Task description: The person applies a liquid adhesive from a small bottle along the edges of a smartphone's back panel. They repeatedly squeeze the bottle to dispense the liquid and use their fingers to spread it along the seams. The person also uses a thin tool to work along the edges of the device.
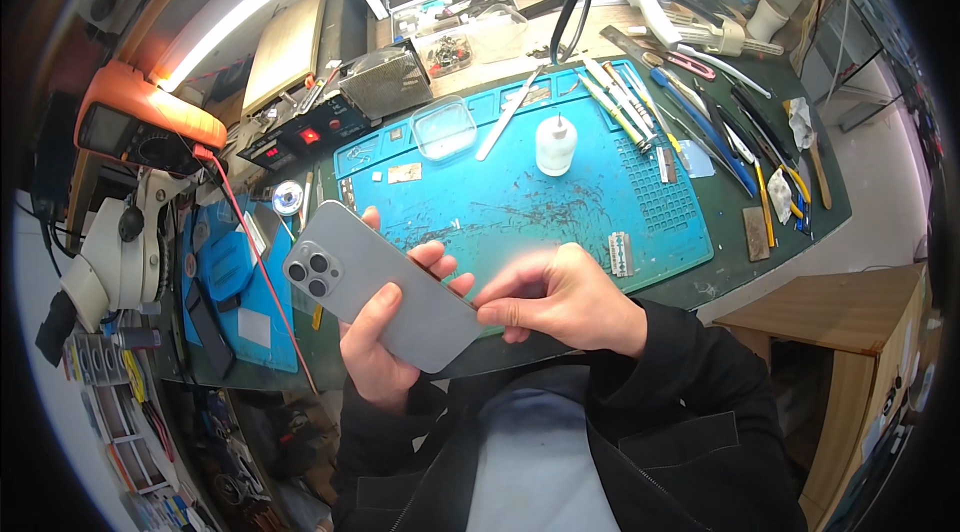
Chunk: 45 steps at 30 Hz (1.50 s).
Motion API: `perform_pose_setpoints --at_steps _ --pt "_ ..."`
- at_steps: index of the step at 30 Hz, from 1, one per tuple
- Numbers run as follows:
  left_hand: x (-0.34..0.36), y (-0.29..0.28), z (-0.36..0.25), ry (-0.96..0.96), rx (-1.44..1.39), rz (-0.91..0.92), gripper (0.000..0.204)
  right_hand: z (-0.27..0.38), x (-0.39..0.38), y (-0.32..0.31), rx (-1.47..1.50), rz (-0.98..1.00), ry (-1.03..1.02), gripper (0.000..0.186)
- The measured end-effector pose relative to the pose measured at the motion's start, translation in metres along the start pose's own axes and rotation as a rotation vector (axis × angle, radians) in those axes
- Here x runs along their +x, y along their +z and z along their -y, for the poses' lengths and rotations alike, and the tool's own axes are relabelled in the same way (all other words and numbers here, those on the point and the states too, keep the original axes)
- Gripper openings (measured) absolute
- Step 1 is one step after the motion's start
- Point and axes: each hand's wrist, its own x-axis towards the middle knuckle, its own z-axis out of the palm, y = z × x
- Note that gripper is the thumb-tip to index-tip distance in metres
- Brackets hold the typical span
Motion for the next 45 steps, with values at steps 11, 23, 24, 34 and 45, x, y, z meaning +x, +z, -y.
perform_pose_setpoints --at_steps 11,23,24,34,45 --pt "0.002 0.005 -0.004 -0.079 0.116 0.071 0.076 0.007 -0.002 -0.003 -0.105 0.014 0.001 0.018" --pt "0.022 -0.009 0.027 0.641 0.397 -0.199 0.070 0.030 -0.007 0.005 -0.693 -0.173 -0.457 0.014" --pt "0.024 -0.003 0.026 0.666 0.425 -0.244 0.068 0.027 -0.006 0.006 -0.693 -0.177 -0.490 0.014" --pt "0.016 -0.003 0.022 0.853 0.374 -0.307 0.059 0.000 -0.003 0.016 -0.583 -0.162 -0.528 0.008" --pt "-0.005 -0.023 -0.006 0.811 0.755 -0.245 0.063 0.000 -0.005 0.019 -0.604 -0.118 -0.624 0.011"
